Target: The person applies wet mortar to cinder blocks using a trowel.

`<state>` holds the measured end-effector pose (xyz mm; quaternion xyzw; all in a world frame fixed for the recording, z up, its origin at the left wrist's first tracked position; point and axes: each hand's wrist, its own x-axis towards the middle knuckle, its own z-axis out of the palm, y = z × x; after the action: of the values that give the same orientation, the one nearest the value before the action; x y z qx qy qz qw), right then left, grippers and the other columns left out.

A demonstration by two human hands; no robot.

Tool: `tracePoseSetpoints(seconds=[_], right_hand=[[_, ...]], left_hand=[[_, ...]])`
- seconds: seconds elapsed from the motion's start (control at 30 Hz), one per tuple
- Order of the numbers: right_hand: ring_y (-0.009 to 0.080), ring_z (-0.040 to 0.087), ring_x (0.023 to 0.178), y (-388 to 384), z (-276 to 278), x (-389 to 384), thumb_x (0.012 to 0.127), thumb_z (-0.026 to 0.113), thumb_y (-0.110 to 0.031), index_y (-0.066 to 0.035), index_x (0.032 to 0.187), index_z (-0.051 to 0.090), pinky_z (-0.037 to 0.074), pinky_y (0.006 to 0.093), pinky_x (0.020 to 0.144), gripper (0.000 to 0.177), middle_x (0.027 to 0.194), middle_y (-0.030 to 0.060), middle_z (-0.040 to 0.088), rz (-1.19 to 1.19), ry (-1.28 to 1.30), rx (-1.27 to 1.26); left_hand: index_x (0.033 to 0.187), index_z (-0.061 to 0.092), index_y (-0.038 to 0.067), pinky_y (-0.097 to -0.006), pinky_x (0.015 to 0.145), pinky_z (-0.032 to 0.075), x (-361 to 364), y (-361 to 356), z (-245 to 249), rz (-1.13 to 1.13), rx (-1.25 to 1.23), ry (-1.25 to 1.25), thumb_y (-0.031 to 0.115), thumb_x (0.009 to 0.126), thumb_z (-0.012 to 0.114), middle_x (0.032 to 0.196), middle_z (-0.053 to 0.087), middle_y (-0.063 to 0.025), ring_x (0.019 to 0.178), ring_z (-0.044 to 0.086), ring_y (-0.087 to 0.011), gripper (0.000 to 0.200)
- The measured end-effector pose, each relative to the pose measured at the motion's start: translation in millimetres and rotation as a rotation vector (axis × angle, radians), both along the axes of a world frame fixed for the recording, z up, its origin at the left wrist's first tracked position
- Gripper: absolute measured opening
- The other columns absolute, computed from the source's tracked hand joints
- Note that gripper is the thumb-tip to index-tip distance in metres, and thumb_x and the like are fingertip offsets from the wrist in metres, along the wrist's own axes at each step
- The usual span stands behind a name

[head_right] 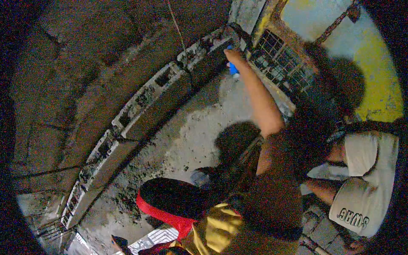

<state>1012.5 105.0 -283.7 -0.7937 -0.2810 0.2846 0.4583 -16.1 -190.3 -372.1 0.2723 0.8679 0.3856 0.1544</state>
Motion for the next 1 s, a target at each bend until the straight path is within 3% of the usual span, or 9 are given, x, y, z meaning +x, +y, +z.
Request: tracePoseSetpoints(seconds=[0.13,0.3,0.37,0.47,0.53,0.67,0.87,0.93,1.0], right_hand=[[0.0237,0.060,0.060,32.1,-13.7,87.0,0.081,0.064,-0.042,0.001,0.090,0.060,0.051,0.0416,0.050,0.044,0.081,0.0118,0.062,-0.024,-0.551,-0.174],[0.0236,0.061,0.059,45.8,2.4,124.8,0.082,0.063,-0.039,0.001,0.093,0.059,0.051,0.0414,0.049,0.041,0.080,0.0121,0.062,0.191,-0.770,-0.319],[0.0235,0.061,0.058,44.4,1.4,128.7,0.082,0.062,-0.038,0.001,0.094,0.059,0.050,0.0413,0.049,0.040,0.080,0.0122,0.062,0.222,-0.807,-0.335],[0.0234,0.061,0.057,38.6,-2.5,135.4,0.083,0.061,-0.036,0.000,0.095,0.058,0.050,0.0412,0.048,0.039,0.079,0.0124,0.062,0.238,-0.824,-0.348],[0.0234,0.061,0.057,35.8,-6.0,134.0,0.083,0.060,-0.035,0.000,0.096,0.058,0.050,0.0411,0.048,0.038,0.079,0.0125,0.062,0.225,-0.828,-0.334],[0.0233,0.061,0.056,18.9,-17.5,126.8,0.084,0.059,-0.033,0.000,0.098,0.058,0.050,0.0409,0.047,0.036,0.079,0.0128,0.063,0.119,-0.746,-0.227],[0.0231,0.061,0.054,10.7,-66.7,67.2,0.085,0.057,-0.029,0.000,0.101,0.057,0.050,0.0406,0.046,0.033,0.078,0.0131,0.063,-0.158,-0.227,0.134],[0.0231,0.061,0.054,53.5,-86.5,74.5,0.085,0.057,-0.028,-0.001,0.102,0.057,0.050,0.0406,0.046,0.032,0.077,0.0133,0.063,-0.190,-0.212,0.118],[0.0241,0.064,0.057,70.0,-67.4,72.1,0.084,0.056,-0.029,-0.002,0.103,0.057,0.051,0.0399,0.047,0.033,0.082,0.0146,0.064,-0.084,-0.428,0.077]], left_hand=[[0.083,0.062,0.007,-0.0362,0.058,0.044,3.4,-3.7,-2.7,0.016,-0.004,0.084,0.035,0.092,0.052,0.073,0.059,-0.0054,0.062,0.051,-0.0207,0.031],[0.083,0.065,0.009,-0.0346,0.061,0.046,-9.1,-10.3,3.8,-0.059,-0.022,-0.109,0.036,0.091,0.054,0.073,0.061,-0.0052,0.061,0.054,-0.0191,0.030],[0.102,0.060,0.005,-0.0375,0.073,0.046,-3.4,-10.0,16.1,-0.046,0.028,-0.279,0.042,0.087,0.059,0.093,0.059,-0.0075,0.080,0.053,-0.0208,0.039],[0.114,0.058,0.005,-0.0380,0.080,0.047,-25.6,-19.0,3.5,0.002,0.003,-0.240,0.044,0.086,0.062,0.105,0.059,-0.0084,0.091,0.055,-0.0205,0.049],[0.110,0.059,0.006,-0.0347,0.070,0.047,-21.9,-22.5,6.4,0.048,0.231,-0.613,0.044,0.086,0.062,0.096,0.059,-0.0065,0.080,0.054,-0.0181,0.045],[0.107,0.060,0.007,-0.0333,0.065,0.046,-11.8,-27.8,22.8,0.087,0.119,-0.487,0.044,0.086,0.063,0.091,0.057,-0.0055,0.075,0.053,-0.0170,0.043],[0.106,0.060,0.009,-0.0333,0.062,0.045,-8.9,-13.7,17.8,0.090,0.019,-0.424,0.044,0.086,0.063,0.088,0.056,-0.0040,0.073,0.052,-0.0165,0.041],[0.108,0.060,0.010,-0.0348,0.065,0.046,-28.7,-7.0,13.6,0.047,-0.003,-0.460,0.044,0.086,0.063,0.089,0.057,-0.0036,0.076,0.053,-0.0170,0.041],[0.109,0.060,0.010,-0.0355,0.066,0.046,-34.5,-7.8,7.3,0.024,-0.008,-0.481,0.044,0.086,0.062,0.090,0.057,-0.0034,0.077,0.054,-0.0173,0.041]])
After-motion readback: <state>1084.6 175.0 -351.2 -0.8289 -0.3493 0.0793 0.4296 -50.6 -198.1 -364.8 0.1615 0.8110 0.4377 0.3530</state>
